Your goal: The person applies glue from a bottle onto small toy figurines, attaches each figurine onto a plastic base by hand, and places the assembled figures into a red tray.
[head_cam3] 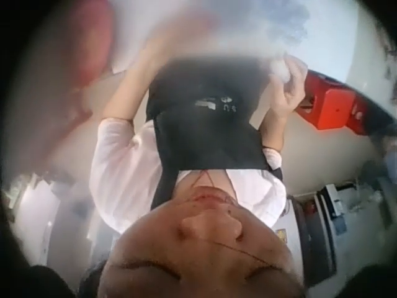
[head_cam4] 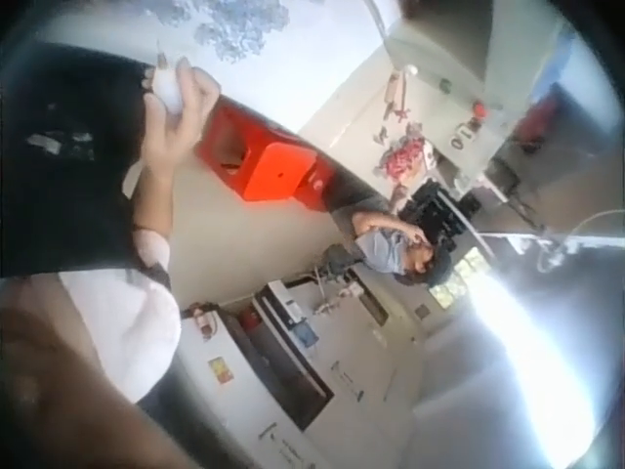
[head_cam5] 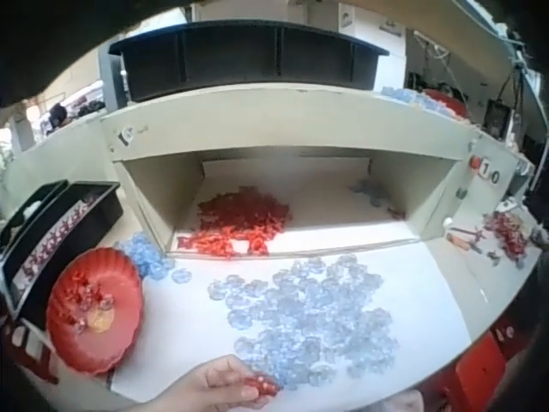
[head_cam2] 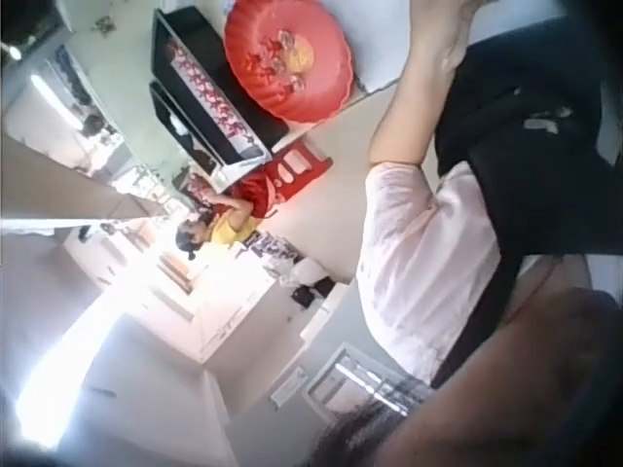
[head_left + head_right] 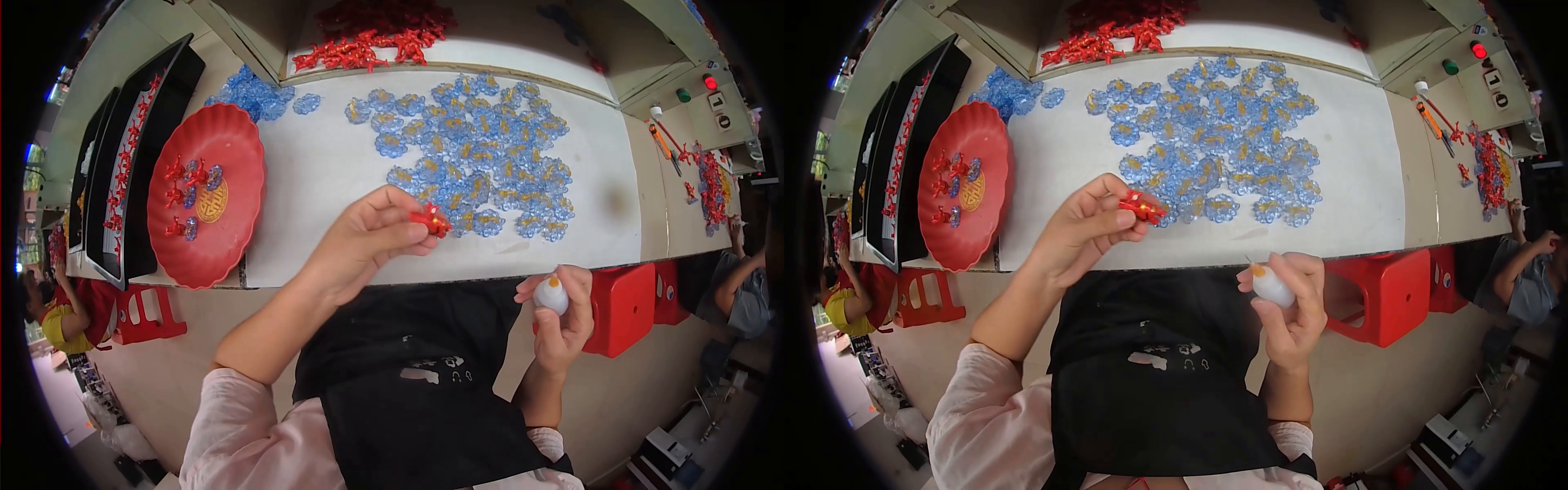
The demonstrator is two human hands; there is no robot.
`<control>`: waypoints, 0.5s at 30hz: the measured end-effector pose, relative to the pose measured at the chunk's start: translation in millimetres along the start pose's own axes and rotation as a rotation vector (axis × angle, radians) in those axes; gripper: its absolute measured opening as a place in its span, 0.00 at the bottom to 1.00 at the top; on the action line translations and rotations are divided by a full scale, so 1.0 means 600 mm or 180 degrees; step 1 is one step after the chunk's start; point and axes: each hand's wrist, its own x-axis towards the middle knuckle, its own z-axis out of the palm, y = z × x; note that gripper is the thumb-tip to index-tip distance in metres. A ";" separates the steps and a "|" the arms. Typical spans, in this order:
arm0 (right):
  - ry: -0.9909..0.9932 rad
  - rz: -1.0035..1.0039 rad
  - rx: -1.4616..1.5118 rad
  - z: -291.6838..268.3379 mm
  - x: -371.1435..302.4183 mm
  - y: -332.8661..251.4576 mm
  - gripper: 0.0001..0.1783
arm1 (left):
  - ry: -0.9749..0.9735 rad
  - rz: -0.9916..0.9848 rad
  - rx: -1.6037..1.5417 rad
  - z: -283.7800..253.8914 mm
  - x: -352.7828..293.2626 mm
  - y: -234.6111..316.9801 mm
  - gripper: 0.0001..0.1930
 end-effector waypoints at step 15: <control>0.0650 -0.1054 0.0048 0.001 -0.009 0.039 0.23 | -0.0212 0.0035 -0.0068 0.027 0.026 -0.088 0.12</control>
